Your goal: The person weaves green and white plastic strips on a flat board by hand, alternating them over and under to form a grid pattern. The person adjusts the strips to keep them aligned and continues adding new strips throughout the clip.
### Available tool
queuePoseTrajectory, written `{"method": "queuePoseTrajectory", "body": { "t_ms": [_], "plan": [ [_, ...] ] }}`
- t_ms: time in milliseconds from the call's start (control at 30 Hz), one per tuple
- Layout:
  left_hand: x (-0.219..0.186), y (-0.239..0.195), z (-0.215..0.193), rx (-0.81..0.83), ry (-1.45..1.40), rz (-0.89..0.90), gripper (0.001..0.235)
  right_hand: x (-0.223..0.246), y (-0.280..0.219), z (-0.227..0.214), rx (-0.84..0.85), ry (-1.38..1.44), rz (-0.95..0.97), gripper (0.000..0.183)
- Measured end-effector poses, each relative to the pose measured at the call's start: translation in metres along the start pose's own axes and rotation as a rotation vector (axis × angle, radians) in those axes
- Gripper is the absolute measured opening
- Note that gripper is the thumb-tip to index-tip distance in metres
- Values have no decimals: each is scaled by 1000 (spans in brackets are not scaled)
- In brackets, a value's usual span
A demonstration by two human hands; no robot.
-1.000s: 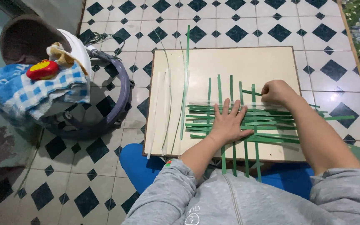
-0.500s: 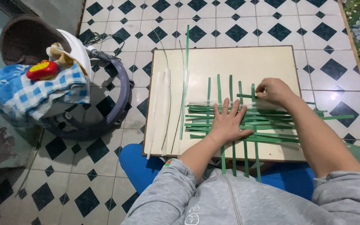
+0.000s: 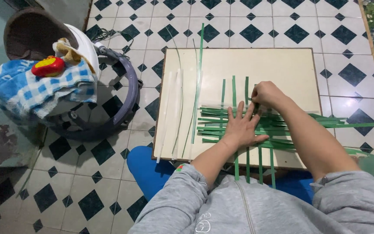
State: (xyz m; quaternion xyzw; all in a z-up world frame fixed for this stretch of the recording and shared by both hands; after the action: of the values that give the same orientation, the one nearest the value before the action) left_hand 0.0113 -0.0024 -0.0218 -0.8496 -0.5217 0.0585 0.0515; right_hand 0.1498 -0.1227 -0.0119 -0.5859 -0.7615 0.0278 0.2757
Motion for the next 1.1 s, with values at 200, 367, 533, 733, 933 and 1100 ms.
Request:
{"method": "queuePoseTrajectory", "body": {
  "t_ms": [200,367,533,733,933,1100],
  "plan": [
    [-1,-3,-2,-48,-30,-21,75,6,0,-1,-3,-37,4,17],
    [-1,1,4,-79,-32,-31,72,18,-9,-6,-12,103,2,21],
    [-1,-4,-1,-67,-24,-18,73,15,-22,-18,-24,77,41,21],
    [-1,-1,2,-60,-24,-34,73,10,-11,-7,42,17,18,21],
    [0,0,3,-24,-22,-21,72,10,-5,-4,32,121,-26,27],
    [-1,-8,-6,-68,0,-26,73,67,-36,-20,94,-43,-38,22]
  ]
}}
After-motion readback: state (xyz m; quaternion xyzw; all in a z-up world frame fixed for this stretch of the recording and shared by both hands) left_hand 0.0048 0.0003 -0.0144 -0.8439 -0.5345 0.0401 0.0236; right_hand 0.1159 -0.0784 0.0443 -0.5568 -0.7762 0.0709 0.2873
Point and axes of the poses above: each hand's wrist, its own y-axis towards the middle knuckle, its own z-axis out of the palm, x = y × z, the point moved 1 cm from there along y, towards the middle knuckle, and after that the axes turned 13 degrees about y, right-handed, at the moved point
